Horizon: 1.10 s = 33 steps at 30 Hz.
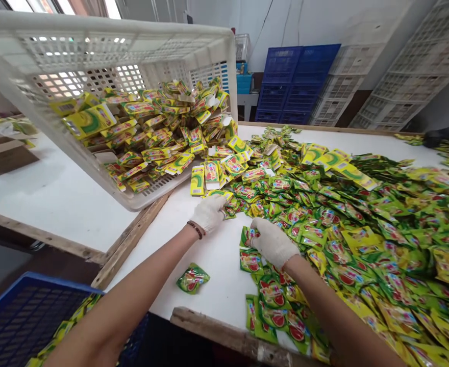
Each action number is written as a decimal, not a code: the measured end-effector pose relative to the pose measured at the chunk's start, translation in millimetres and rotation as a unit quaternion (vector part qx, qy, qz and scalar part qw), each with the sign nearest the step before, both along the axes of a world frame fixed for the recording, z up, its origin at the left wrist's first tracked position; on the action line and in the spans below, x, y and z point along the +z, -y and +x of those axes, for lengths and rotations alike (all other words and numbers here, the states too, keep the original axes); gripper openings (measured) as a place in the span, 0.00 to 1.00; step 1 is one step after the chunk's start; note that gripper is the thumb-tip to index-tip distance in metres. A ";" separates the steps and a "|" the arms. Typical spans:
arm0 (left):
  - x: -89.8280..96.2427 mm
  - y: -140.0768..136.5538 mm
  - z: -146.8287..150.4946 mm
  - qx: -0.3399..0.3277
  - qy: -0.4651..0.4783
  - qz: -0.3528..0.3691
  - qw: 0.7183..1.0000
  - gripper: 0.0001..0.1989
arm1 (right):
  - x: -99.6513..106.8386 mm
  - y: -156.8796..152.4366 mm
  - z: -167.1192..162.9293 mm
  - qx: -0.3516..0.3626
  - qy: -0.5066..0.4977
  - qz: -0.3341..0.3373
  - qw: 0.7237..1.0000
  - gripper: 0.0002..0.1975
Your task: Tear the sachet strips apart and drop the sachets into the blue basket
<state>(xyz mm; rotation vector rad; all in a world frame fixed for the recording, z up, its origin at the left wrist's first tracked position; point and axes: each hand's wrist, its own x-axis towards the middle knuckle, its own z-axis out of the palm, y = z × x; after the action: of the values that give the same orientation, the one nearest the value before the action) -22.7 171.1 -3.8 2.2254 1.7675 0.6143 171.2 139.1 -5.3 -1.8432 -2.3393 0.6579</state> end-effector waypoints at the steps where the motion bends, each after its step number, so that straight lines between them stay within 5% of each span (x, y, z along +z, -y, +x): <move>1: 0.1 -3.5 7.0 -0.011 0.008 -0.001 1.000 0.06 | 2.0 3.7 2.0 -0.010 -0.008 -0.012 1.000 0.13; 9: -8.6 -30.1 74.5 0.033 0.126 -0.049 0.990 0.15 | 21.0 3.2 39.2 0.050 -0.040 -0.026 0.998 0.10; 16: -9.6 5.5 64.1 0.021 0.294 -0.084 0.952 0.12 | 24.6 -2.7 48.0 -0.035 -0.199 0.058 0.978 0.12; 19: -8.7 38.5 55.7 -0.002 0.427 -0.117 0.897 0.15 | 22.3 1.8 37.4 0.000 -0.257 0.033 0.966 0.12; 23: -10.0 69.0 50.8 0.033 0.614 -0.220 0.757 0.16 | 23.8 9.1 24.5 0.041 -0.233 0.004 0.972 0.13; 25: -11.0 76.2 47.9 0.057 0.646 -0.251 0.718 0.17 | 25.7 12.1 19.7 0.056 -0.203 0.002 0.978 0.13; 29: -14.0 81.0 41.8 0.084 0.611 -0.215 0.757 0.18 | 23.6 17.1 9.9 0.024 -0.229 0.004 0.973 0.11; 33: -13.7 80.5 42.2 0.119 0.630 -0.170 0.749 0.16 | 14.7 20.4 2.1 -0.050 -0.354 -0.046 0.933 0.14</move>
<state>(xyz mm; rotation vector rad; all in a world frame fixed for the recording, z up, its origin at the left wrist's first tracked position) 19.5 90.5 -17.5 0.8095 1.1839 1.2827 173.4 118.7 9.4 -1.4015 -1.7502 1.1914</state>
